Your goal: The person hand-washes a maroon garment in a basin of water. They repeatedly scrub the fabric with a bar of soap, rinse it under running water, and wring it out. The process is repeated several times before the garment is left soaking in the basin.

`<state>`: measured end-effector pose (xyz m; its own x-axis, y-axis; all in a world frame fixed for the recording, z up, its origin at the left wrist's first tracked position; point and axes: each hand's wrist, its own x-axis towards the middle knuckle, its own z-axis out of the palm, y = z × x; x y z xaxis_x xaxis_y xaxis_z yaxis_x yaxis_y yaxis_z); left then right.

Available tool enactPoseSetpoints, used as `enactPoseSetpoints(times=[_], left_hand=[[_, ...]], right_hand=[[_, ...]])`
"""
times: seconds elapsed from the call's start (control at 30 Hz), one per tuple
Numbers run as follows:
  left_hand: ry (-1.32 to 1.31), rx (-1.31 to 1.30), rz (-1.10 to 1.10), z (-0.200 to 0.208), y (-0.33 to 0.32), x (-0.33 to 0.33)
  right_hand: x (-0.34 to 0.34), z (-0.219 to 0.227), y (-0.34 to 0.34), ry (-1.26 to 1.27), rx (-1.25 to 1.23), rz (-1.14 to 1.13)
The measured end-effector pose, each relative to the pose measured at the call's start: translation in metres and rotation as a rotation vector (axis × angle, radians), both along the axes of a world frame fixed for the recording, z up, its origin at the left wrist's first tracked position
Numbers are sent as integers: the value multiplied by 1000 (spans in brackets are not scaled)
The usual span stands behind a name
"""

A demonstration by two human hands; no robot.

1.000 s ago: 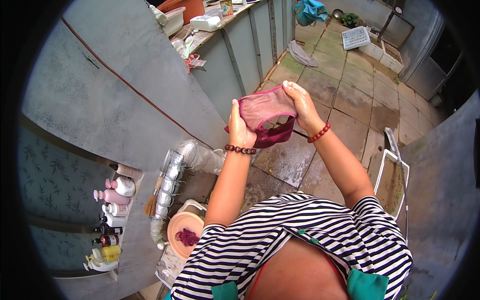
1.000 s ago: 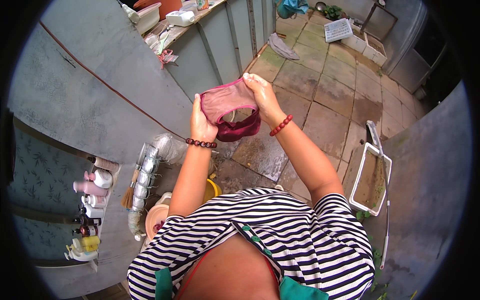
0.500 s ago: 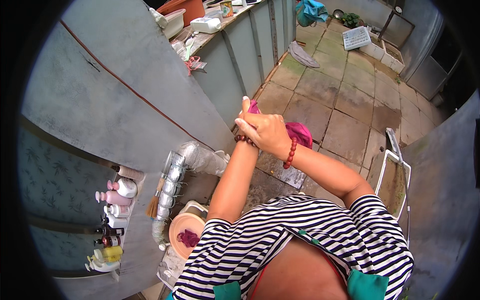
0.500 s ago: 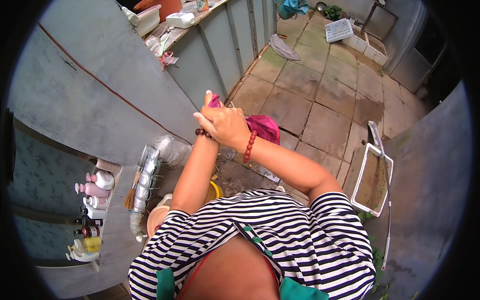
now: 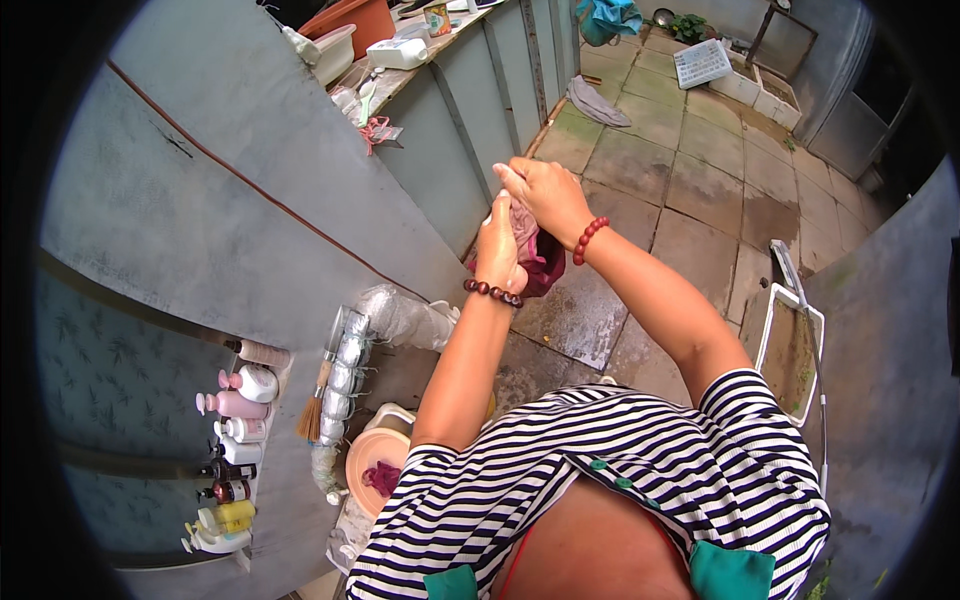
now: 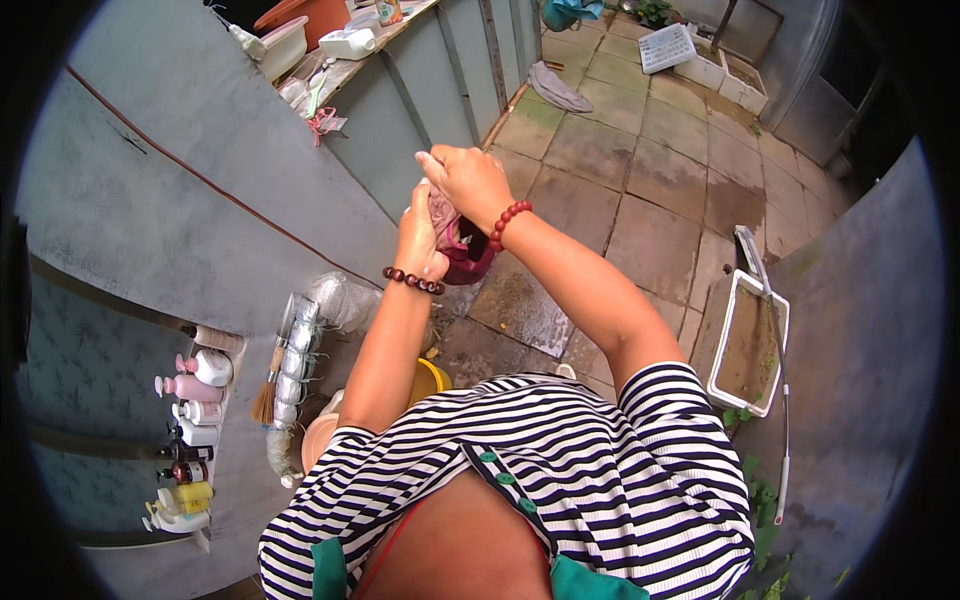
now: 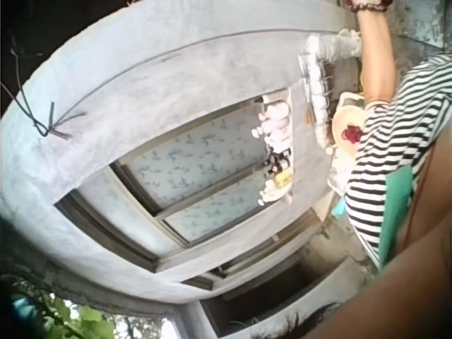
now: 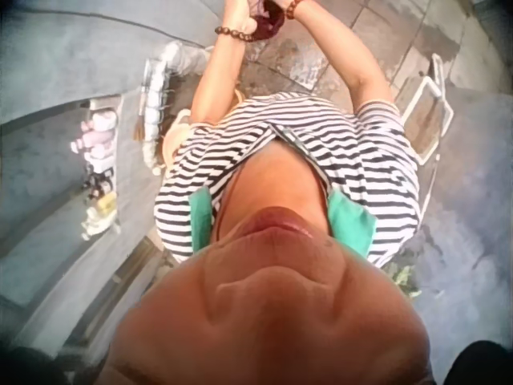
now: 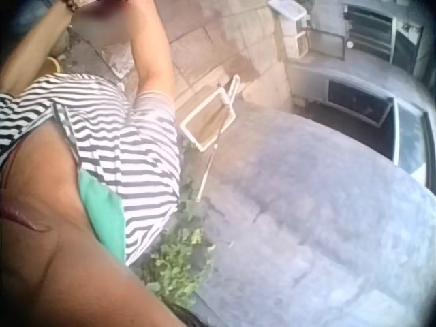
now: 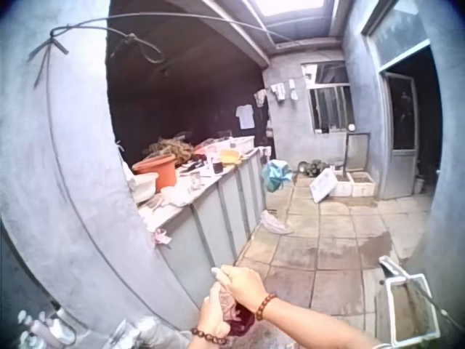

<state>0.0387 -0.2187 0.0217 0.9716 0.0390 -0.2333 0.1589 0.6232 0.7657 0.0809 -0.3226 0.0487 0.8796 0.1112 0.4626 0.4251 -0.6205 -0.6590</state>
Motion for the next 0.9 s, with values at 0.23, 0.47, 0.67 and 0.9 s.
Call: enactPoseSetpoints(times=[0.23, 0.47, 0.67, 0.9], left_hand=[[-153, -187, -11, -2, 48, -8], [-228, -310, -16, -33, 49, 9], [-474, -516, -308, -44, 2, 7], [-167, -537, -188, -30, -7, -5]], right_hand=[[28, -9, -55, 302, 617, 358], [-12, -11, -42, 301, 779, 527], [-36, -11, 22, -294, 118, 507], [4, -50, 20, -13, 140, 172]])
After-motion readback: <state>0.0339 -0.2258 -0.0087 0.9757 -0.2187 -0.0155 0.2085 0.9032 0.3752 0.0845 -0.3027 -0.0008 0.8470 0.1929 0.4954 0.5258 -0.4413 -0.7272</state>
